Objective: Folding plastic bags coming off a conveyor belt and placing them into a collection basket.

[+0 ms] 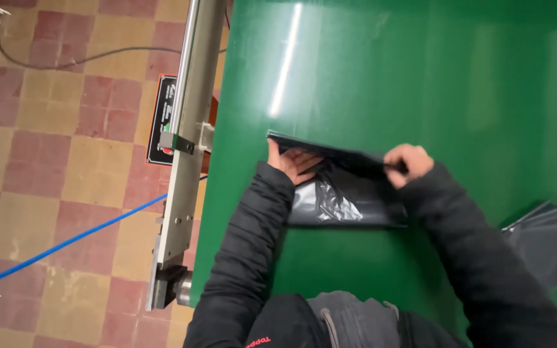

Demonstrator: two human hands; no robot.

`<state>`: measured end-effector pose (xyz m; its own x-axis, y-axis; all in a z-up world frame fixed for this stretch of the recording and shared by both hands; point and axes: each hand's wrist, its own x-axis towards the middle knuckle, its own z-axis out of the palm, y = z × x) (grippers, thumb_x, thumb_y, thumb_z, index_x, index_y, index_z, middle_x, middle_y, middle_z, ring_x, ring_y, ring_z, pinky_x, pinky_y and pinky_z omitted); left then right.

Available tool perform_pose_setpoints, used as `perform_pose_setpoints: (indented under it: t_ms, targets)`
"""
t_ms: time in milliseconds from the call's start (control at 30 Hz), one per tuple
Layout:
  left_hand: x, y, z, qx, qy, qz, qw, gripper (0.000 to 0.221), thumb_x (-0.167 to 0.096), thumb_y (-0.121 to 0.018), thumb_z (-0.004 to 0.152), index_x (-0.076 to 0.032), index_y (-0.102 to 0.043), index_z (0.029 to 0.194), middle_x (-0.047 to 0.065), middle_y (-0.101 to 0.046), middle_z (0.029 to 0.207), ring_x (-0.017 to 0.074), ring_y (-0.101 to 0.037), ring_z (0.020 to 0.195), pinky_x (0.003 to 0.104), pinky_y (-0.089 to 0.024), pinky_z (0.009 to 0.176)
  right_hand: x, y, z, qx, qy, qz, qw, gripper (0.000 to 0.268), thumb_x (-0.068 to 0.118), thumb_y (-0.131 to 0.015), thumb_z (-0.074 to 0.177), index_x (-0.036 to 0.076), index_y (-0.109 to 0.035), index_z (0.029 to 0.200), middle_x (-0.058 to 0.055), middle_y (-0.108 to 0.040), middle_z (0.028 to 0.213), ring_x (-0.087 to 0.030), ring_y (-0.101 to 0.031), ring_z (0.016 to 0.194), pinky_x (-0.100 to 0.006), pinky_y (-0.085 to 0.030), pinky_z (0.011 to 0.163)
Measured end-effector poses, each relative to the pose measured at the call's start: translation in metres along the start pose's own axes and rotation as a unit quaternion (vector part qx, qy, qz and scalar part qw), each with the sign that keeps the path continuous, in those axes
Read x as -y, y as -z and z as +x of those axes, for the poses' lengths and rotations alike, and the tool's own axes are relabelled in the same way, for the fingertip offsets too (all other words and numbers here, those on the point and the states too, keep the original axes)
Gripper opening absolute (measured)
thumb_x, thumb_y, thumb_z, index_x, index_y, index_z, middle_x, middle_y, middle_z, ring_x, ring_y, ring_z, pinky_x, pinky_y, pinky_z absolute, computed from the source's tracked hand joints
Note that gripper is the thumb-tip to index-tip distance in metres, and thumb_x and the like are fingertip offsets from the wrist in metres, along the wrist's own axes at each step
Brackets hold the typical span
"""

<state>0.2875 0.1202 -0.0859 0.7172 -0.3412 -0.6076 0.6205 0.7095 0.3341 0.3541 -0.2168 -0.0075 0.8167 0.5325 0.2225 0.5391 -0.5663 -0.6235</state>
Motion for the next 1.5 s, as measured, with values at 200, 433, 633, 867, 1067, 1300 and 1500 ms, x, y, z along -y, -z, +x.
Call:
perform_pose_setpoints:
  t_ms: [200, 433, 633, 867, 1067, 1300, 1500]
  targets:
    - [0.037, 0.073, -0.024, 0.037, -0.082, -0.046, 0.995, 0.108, -0.088, -0.029, 0.082, -0.004, -0.045, 0.150, 0.016, -0.050, 0.151, 0.0336, -0.052, 0.132, 0.051, -0.037, 0.113, 0.040, -0.021, -0.090, 0.050, 0.145, -0.050, 0.987, 0.038, 0.004, -0.073, 0.058, 0.012, -0.068, 0.095, -0.006, -0.067, 0.083, -0.032, -0.062, 0.078, -0.043, -0.048, 0.070]
    - [0.054, 0.011, -0.143, -0.071, -0.495, 0.558, 0.662, 0.077, -0.051, -0.070, 0.089, 0.001, -0.046, 0.140, 0.017, -0.055, 0.138, 0.0338, -0.055, 0.125, 0.046, -0.044, 0.105, 0.054, -0.036, -0.121, 0.026, 0.187, -0.144, 0.971, 0.036, 0.003, -0.072, 0.060, 0.015, -0.069, 0.094, -0.003, -0.065, 0.089, -0.028, -0.061, 0.085, -0.042, -0.046, 0.073]
    - [0.066, -0.018, -0.155, 0.030, -0.274, 0.912, 0.304, 0.031, -0.027, -0.069, 0.090, -0.013, -0.067, 0.117, 0.008, -0.068, 0.115, 0.0324, -0.065, 0.111, 0.049, -0.051, 0.090, 0.157, -0.046, -0.092, 0.076, 0.153, -0.106, 0.980, 0.058, 0.007, -0.070, 0.053, -0.003, -0.064, 0.110, -0.023, -0.062, 0.115, -0.044, -0.059, 0.110, -0.050, -0.048, 0.094]
    - [0.113, 0.026, 0.036, 0.445, -0.118, 0.675, 0.577, 0.038, -0.027, -0.064, 0.072, -0.002, -0.069, 0.101, 0.014, -0.077, 0.091, 0.0278, -0.079, 0.089, 0.040, -0.062, 0.076, 0.113, -0.100, -0.176, 0.119, 0.106, 0.242, 0.957, 0.043, -0.003, -0.053, 0.091, -0.002, -0.061, 0.133, -0.024, -0.063, 0.139, -0.039, -0.062, 0.131, -0.043, -0.050, 0.110]
    - [0.075, -0.032, 0.001, -0.004, -0.049, 0.647, 0.761, 0.051, -0.051, -0.062, 0.098, -0.002, -0.066, 0.111, 0.023, -0.070, 0.100, 0.0367, -0.066, 0.092, 0.043, -0.054, 0.083, 0.033, -0.128, -0.205, -0.089, -0.379, 0.388, 0.836, 0.037, 0.016, -0.047, 0.103, 0.001, -0.057, 0.135, -0.013, -0.069, 0.127, -0.026, -0.066, 0.115, -0.037, -0.051, 0.100]
    - [0.125, -0.086, -0.034, -0.089, -0.454, 0.768, 0.442, 0.035, -0.025, -0.077, 0.077, -0.001, -0.060, 0.097, 0.023, -0.064, 0.096, 0.0441, -0.061, 0.082, 0.049, -0.050, 0.070, 0.039, -0.099, -0.198, 0.239, -0.249, -0.239, 0.908, 0.032, 0.026, -0.054, 0.107, 0.017, -0.057, 0.137, -0.025, -0.058, 0.135, -0.038, -0.057, 0.121, -0.038, -0.047, 0.103]
    - [0.192, -0.219, -0.042, 0.151, -0.443, 0.609, 0.640, 0.019, -0.016, -0.068, 0.095, -0.005, -0.056, 0.105, 0.019, -0.062, 0.089, 0.0376, -0.065, 0.079, 0.042, -0.056, 0.074, 0.013, 0.026, -0.268, -0.315, -0.272, 0.272, 0.868, 0.072, 0.015, -0.075, 0.088, -0.003, -0.040, 0.148, -0.018, -0.059, 0.140, -0.028, -0.057, 0.127, -0.040, -0.046, 0.107]
